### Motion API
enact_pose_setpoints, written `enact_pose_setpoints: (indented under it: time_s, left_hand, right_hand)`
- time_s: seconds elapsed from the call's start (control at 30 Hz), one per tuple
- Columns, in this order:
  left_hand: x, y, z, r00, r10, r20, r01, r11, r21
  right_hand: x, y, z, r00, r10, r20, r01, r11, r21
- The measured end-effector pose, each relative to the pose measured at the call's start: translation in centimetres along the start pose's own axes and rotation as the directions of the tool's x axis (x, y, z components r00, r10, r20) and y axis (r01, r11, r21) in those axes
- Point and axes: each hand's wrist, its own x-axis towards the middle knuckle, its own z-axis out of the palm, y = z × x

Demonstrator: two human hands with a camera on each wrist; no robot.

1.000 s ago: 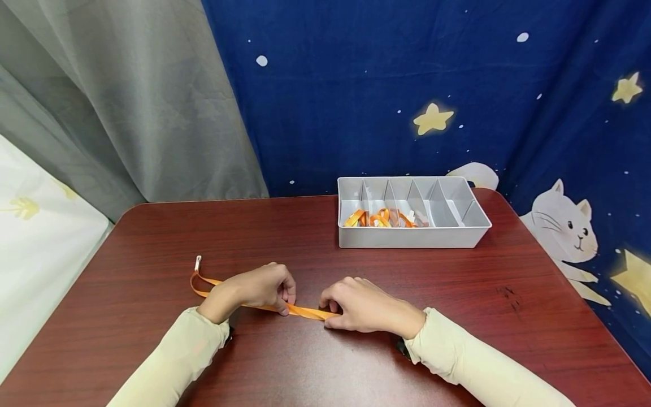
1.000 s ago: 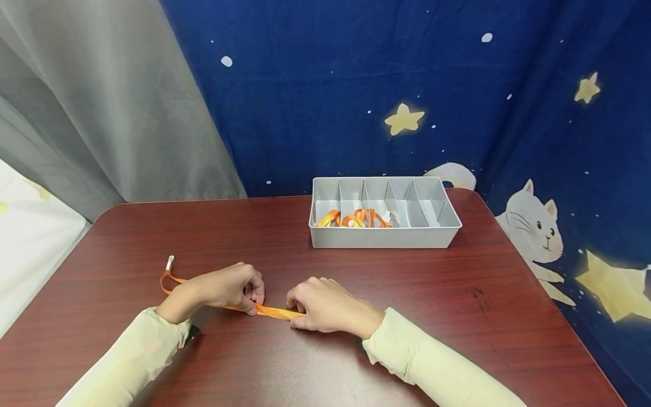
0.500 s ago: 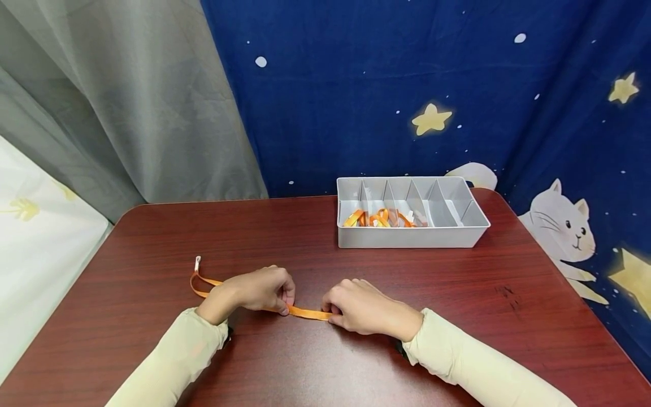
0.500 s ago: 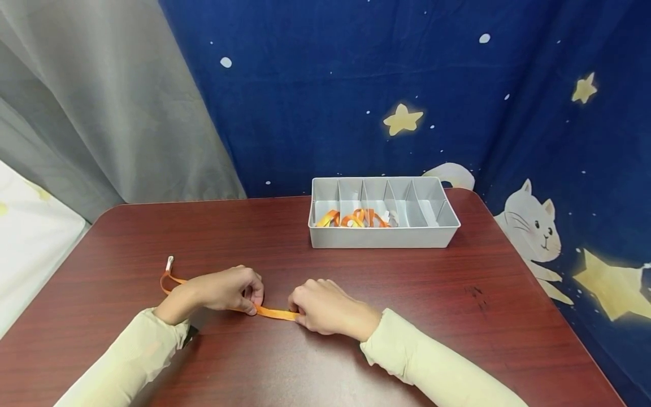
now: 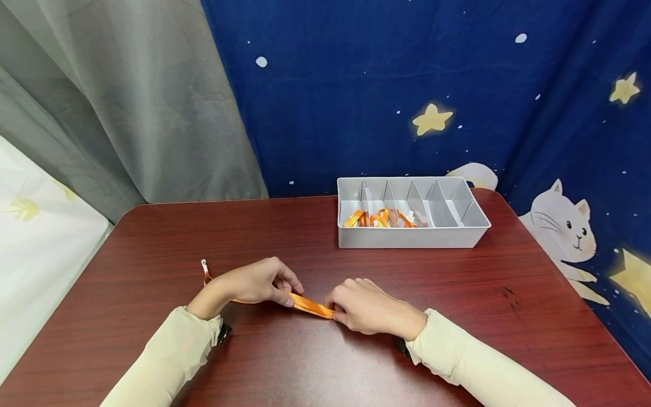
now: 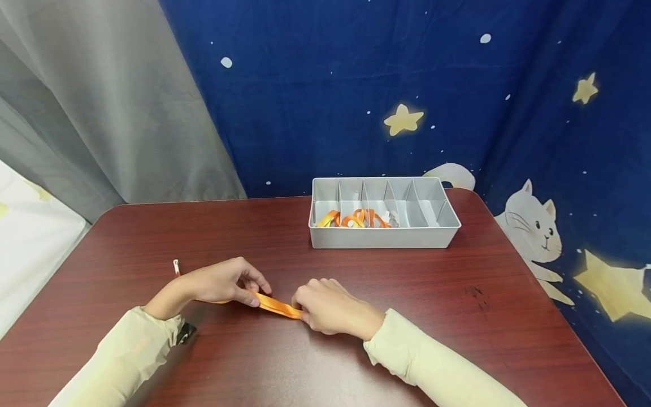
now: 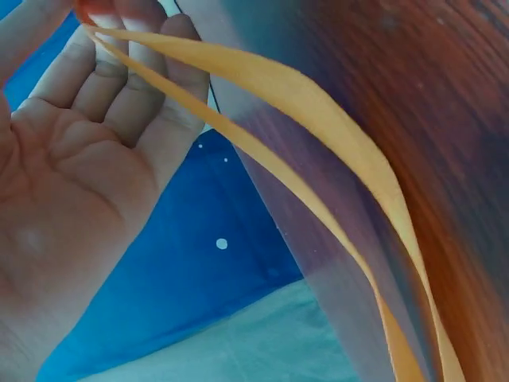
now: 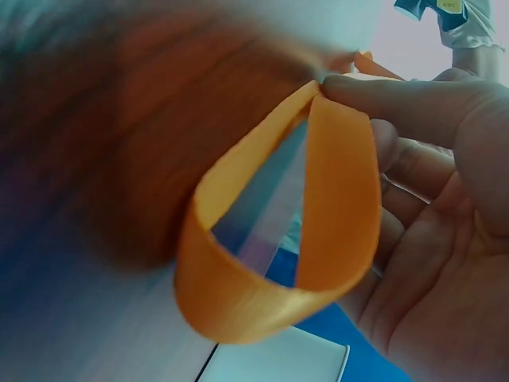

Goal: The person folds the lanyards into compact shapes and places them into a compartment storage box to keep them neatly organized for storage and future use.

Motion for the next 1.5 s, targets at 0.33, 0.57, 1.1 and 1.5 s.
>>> enact_pose_setpoints:
  time_s: [0.33, 0.57, 1.1, 1.5]
  left_hand:
    - [-0.1, 0.2, -0.3, 0.999, 0.042, 0.019, -0.042, 0.999, -0.018]
    - [-0.4, 0.8, -0.6, 0.999, 0.029, 0.046, -0.028, 0.999, -0.032]
    - [-0.6, 2.1, -1.2, 0.98, 0.17, 0.107, -0.158, 0.981, -0.115]
    - [-0.3, 3.7, -1.5, 0.957, 0.284, 0.055, -0.268, 0.943, -0.199]
  right_hand:
    - [-0.1, 0.3, -0.6, 1.0, 0.008, -0.019, -0.009, 1.0, -0.021]
    - [-0.2, 0.5, -1.3, 0.999, -0.007, -0.034, 0.006, 0.999, -0.05]
    - [-0.2, 1.3, -3.9, 0.993, -0.032, -0.11, 0.038, 0.998, 0.054]
    - [0.3, 2.3, -4.4, 0.987, -0.042, -0.154, 0.079, 0.967, 0.243]
